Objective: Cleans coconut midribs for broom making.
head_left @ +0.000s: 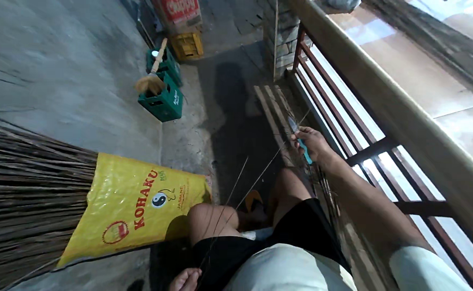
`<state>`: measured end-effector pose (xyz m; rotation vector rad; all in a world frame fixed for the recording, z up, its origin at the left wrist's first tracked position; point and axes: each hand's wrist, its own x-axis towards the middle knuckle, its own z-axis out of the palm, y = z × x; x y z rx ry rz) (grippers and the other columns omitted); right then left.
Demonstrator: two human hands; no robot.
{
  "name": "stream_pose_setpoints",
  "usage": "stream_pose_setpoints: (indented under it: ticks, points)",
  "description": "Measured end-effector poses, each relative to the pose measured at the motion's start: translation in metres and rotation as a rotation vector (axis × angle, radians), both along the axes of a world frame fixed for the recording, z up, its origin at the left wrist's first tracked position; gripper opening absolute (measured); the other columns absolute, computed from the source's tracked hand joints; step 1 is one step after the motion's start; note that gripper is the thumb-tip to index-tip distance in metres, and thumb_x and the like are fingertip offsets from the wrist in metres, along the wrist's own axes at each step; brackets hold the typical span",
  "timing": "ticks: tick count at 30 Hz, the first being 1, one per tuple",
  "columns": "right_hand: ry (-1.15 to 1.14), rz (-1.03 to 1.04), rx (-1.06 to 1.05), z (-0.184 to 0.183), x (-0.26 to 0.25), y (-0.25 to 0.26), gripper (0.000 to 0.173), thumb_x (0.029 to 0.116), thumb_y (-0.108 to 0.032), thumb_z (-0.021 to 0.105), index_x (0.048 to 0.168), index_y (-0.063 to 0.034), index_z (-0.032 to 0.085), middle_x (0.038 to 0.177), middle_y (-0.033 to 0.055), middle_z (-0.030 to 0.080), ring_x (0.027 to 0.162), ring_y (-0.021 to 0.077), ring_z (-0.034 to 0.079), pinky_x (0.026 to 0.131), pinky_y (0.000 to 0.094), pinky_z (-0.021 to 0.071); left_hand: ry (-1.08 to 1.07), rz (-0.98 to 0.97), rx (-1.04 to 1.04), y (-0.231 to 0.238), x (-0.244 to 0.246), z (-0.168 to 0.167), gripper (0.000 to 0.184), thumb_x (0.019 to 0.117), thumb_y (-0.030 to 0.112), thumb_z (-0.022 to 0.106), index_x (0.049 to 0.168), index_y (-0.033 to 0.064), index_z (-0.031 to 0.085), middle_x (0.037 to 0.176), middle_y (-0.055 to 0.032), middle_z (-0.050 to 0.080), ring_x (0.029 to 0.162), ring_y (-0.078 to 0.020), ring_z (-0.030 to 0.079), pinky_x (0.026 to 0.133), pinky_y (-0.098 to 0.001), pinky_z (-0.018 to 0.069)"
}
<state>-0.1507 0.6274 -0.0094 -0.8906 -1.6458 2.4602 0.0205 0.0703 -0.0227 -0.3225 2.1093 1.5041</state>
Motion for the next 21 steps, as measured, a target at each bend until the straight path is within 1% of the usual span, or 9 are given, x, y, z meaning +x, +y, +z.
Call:
stream_pose_setpoints:
  ticks: [2, 4, 6, 7, 8, 12, 15, 18, 21]
  points:
    - [-0.078, -0.051, 0.097, -0.006, -0.002, 0.007, 0.028, 0.1079, -0.013, 0.049, 0.135, -0.0062, 0.050, 0.090, 0.0073, 0.069, 0.053, 0.0100, 0.057, 0.042, 0.0234, 0.0441, 0.039, 0.013, -0.072, 0.013, -0.007, 0.001, 0.018, 0.1014, 0.008, 0.051, 0.106, 0.0014, 0.067, 0.067, 0.0095, 0.054, 0.053, 0.0022, 0.045, 0.051, -0.0160, 0.0399]
    - [-0.124, -0.033, 0.145, -0.010, 0.006, -0.001, 0.031, 0.1082, -0.014, 0.049, 0.138, -0.0062, 0.048, 0.092, 0.0077, 0.069, 0.056, 0.0116, 0.059, 0.045, 0.0253, 0.0469, 0.078, 0.020, -0.127, 0.026, -0.014, 0.001, 0.018, 0.1009, 0.007, 0.053, 0.108, -0.0021, 0.067, 0.069, 0.0070, 0.054, 0.055, 0.0011, 0.045, 0.052, -0.0167, 0.0401]
    - [-0.085, 0.017, 0.126, -0.011, 0.022, -0.021, 0.030, 0.1089, -0.015, 0.047, 0.137, -0.0053, 0.048, 0.092, 0.0071, 0.069, 0.059, 0.0118, 0.060, 0.050, 0.0263, 0.0499, 0.142, 0.034, -0.144, 0.040, -0.021, -0.002, 0.018, 0.0995, 0.007, 0.055, 0.106, -0.0026, 0.068, 0.072, 0.0059, 0.057, 0.056, 0.0011, 0.047, 0.053, -0.0168, 0.0411]
    - [-0.051, 0.055, 0.085, -0.011, 0.030, -0.036, 0.028, 0.1087, -0.014, 0.047, 0.135, -0.0028, 0.049, 0.091, 0.0075, 0.069, 0.061, 0.0120, 0.061, 0.053, 0.0270, 0.0522, 0.173, 0.036, -0.152, 0.047, -0.024, -0.002, 0.017, 0.0991, 0.007, 0.056, 0.106, -0.0028, 0.069, 0.074, 0.0049, 0.059, 0.058, 0.0010, 0.048, 0.055, -0.0170, 0.0425]
    - [-0.031, 0.108, 0.027, -0.010, 0.039, -0.054, 0.028, 0.1087, -0.013, 0.048, 0.134, -0.0012, 0.049, 0.089, 0.0082, 0.069, 0.060, 0.0120, 0.061, 0.054, 0.0266, 0.0525, 0.205, 0.027, -0.160, 0.053, -0.028, -0.003, 0.017, 0.0987, 0.007, 0.057, 0.106, -0.0032, 0.069, 0.078, 0.0036, 0.062, 0.060, 0.0010, 0.050, 0.057, -0.0170, 0.0443]
    - [0.017, 0.459, -0.187, -0.011, 0.074, -0.128, 0.034, 0.1071, -0.013, 0.049, 0.139, -0.0027, 0.047, 0.090, 0.0062, 0.069, 0.057, 0.0094, 0.059, 0.049, 0.0233, 0.0489, 0.347, -0.025, -0.246, 0.081, -0.035, 0.000, 0.018, 0.0988, 0.007, 0.060, 0.105, -0.0059, 0.071, 0.088, -0.0032, 0.070, 0.068, 0.0020, 0.057, 0.066, -0.0166, 0.0494]
    - [0.025, 0.620, -0.324, -0.021, 0.087, -0.171, 0.037, 0.1065, -0.014, 0.051, 0.142, -0.0054, 0.045, 0.087, 0.0061, 0.067, 0.053, 0.0090, 0.056, 0.045, 0.0228, 0.0464, 0.470, -0.061, -0.286, 0.093, -0.034, 0.001, 0.018, 0.0973, 0.007, 0.062, 0.103, -0.0071, 0.071, 0.090, -0.0068, 0.072, 0.074, 0.0015, 0.062, 0.072, -0.0173, 0.0530]
    - [0.034, 0.683, -0.401, -0.022, 0.089, -0.191, 0.035, 0.1070, -0.014, 0.051, 0.140, -0.0066, 0.046, 0.087, 0.0058, 0.066, 0.052, 0.0082, 0.054, 0.045, 0.0220, 0.0454, 0.556, -0.088, -0.279, 0.098, -0.029, 0.003, 0.017, 0.0964, 0.004, 0.062, 0.102, -0.0090, 0.071, 0.093, -0.0090, 0.073, 0.078, 0.0016, 0.065, 0.076, -0.0168, 0.0545]
    - [0.050, 0.657, -0.418, -0.018, 0.088, -0.190, 0.024, 0.1077, -0.013, 0.050, 0.130, -0.0042, 0.052, 0.083, 0.0042, 0.067, 0.049, 0.0062, 0.054, 0.043, 0.0200, 0.0438, 0.588, -0.081, -0.247, 0.095, -0.022, 0.002, 0.017, 0.0961, 0.002, 0.061, 0.102, -0.0105, 0.071, 0.094, -0.0085, 0.073, 0.081, 0.0041, 0.064, 0.077, -0.0145, 0.0540]
